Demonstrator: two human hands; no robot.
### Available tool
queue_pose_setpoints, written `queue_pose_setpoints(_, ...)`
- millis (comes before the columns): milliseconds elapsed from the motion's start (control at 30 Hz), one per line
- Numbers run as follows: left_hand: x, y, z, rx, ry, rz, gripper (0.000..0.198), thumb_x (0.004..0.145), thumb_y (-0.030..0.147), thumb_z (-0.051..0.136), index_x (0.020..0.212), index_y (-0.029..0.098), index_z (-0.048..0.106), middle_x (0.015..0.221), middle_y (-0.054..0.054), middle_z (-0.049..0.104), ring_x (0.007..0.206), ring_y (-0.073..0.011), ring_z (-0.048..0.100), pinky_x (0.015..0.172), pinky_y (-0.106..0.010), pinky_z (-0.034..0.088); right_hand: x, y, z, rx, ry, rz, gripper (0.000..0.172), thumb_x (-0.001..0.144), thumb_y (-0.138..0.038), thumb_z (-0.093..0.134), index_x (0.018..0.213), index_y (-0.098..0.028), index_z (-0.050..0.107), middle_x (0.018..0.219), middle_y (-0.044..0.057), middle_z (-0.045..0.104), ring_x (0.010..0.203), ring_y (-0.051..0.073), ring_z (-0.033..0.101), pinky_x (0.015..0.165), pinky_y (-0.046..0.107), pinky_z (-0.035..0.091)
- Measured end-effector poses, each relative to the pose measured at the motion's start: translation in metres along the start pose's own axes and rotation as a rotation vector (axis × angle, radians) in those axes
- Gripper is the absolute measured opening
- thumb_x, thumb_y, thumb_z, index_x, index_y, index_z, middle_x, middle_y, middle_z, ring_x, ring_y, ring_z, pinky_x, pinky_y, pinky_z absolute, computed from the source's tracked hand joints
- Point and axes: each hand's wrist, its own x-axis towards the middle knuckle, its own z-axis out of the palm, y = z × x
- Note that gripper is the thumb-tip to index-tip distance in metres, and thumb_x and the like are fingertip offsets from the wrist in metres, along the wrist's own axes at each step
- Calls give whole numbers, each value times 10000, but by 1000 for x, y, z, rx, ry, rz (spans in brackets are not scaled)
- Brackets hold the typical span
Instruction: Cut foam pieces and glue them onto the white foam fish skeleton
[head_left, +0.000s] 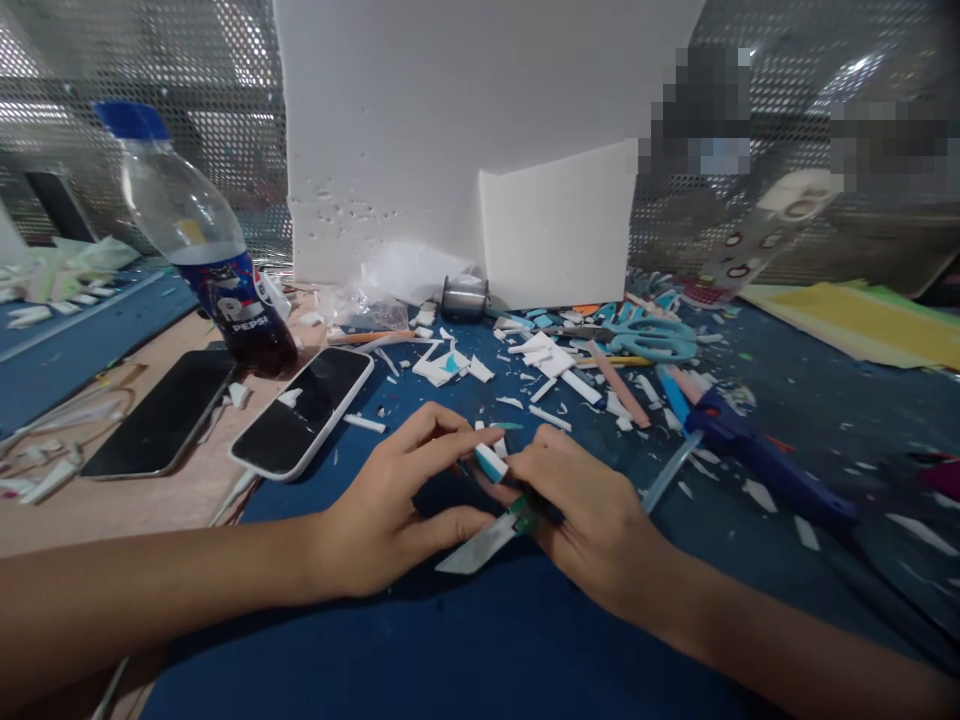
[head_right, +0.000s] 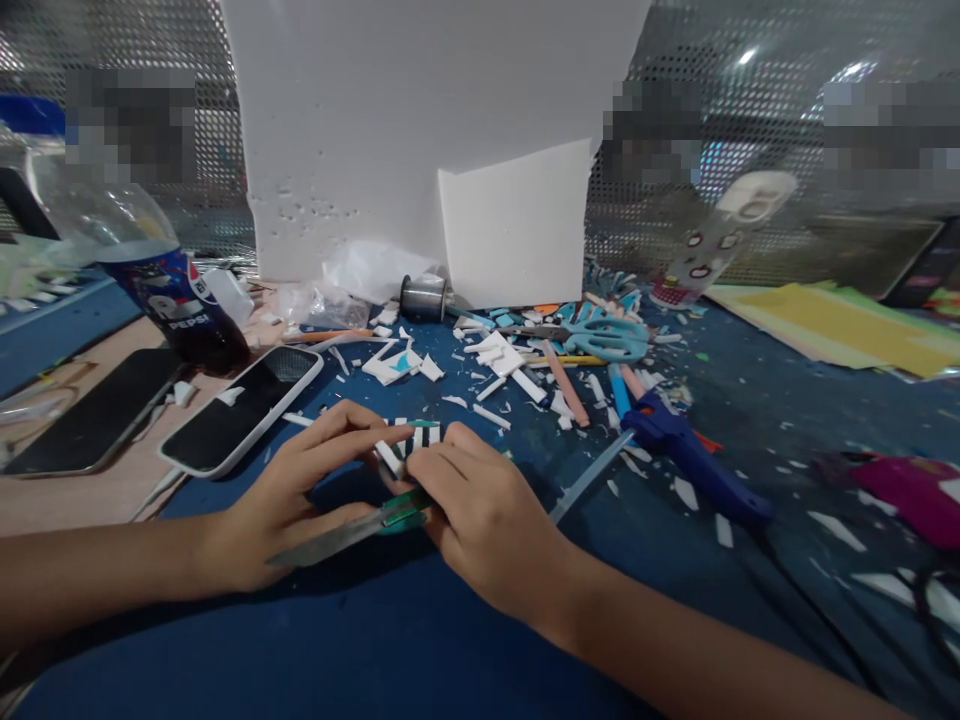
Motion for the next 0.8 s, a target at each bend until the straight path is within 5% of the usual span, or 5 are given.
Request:
queue_pose_setpoints(400, -1, 1, 3, -83, 74, -105, 298, 839, 220, 548, 1134, 222, 589, 1031, -79, 576, 940, -177, 564, 829, -328, 478, 1, -9, -6, 147, -150, 148, 104, 835, -119, 454, 892, -201, 483, 793, 35, 534, 664, 131, 517, 514, 217, 417)
queue_pose_setpoints(567, -2, -3, 2, -138, 153, -199, 269, 893, 225, 455, 1125, 176, 579, 1020, -81, 636, 912, -164, 597, 824, -309, 483, 2, -3, -14, 317, -153, 261, 321, 864, -228, 480, 1157, -209, 349, 761, -5, 515, 594, 99, 518, 536, 206, 448)
queue_pose_setpoints(667, -4, -5, 2, -146, 153, -283, 323, 929, 264, 366, 1205, 158, 496, 930, -68, 629, 774, -137, 603, 748, -287, 503, 3, 3, -14, 349, -73, 359, 161, 932, -276, 342, 1076, -207, 371, 683, -19, 494, 552, 104, 499, 503, 218, 441)
queue_pose_setpoints(800, -6, -6, 3, 16, 72, -158, 421, 945, 215, 269, 1365, 181, 285, 890, -58, 530, 796, -143, 541, 797, -320, 472, 4, 7, -13, 410, -34, 378, 195, 955, -287, 300, 828, -208, 424, 566, -38, 517, 453, 87, 494, 463, 218, 411)
